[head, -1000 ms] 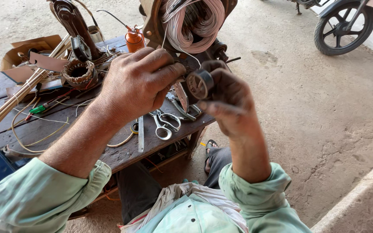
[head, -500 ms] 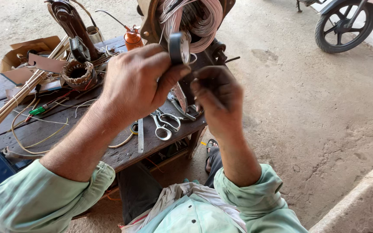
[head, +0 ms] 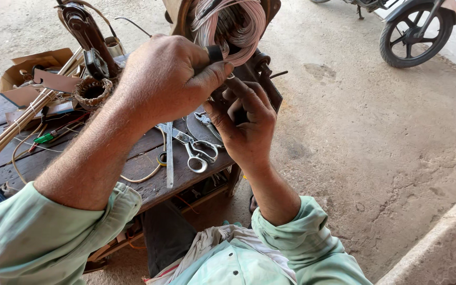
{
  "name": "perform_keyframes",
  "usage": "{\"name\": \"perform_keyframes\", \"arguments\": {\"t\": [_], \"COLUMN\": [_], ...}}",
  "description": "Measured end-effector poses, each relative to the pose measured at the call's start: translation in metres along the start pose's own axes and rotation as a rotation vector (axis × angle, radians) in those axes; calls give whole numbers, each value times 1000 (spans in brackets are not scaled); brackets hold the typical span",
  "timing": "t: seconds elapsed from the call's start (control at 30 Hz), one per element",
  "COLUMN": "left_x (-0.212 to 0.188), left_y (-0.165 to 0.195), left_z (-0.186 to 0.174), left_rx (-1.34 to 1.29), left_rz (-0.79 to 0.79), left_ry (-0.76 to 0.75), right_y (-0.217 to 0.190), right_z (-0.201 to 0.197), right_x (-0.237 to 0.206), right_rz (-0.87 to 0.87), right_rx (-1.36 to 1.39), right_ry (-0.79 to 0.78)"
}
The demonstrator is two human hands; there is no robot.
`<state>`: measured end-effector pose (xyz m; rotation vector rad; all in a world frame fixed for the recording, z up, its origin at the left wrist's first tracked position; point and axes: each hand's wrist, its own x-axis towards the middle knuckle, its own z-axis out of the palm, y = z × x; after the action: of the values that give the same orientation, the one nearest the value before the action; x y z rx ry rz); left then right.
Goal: The person strips insulation from a copper wire using a metal file, then twists the exposed strands with pliers. They wrap the wire end with black electrical tape and continue to adjust the wire and tape with their hands.
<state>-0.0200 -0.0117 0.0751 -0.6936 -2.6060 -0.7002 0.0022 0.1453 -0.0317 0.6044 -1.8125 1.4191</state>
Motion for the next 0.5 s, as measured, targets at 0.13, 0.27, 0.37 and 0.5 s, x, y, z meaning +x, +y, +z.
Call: {"name": "perform_keyframes", "arguments": {"t": [0.13, 0.27, 0.37, 0.5], "left_x": [2, 4, 1, -6], "left_y": [-2, -8, -11, -19], "left_z": [-1, -2, 3, 5], "left_rx": [5, -20, -14, -77], "left_rz": [-48, -82, 72, 160], "left_ry": [-49, -118, -126, -148], "right_y": [-4, -5, -2, 9], "right_z": [1, -2, -12, -24], "right_x": [4, 9, 11, 11], "right_rz": [-27, 100, 179, 246], "right_rx": [-55, -26, 192, 532], "right_ry": [-17, -73, -170, -282]}}
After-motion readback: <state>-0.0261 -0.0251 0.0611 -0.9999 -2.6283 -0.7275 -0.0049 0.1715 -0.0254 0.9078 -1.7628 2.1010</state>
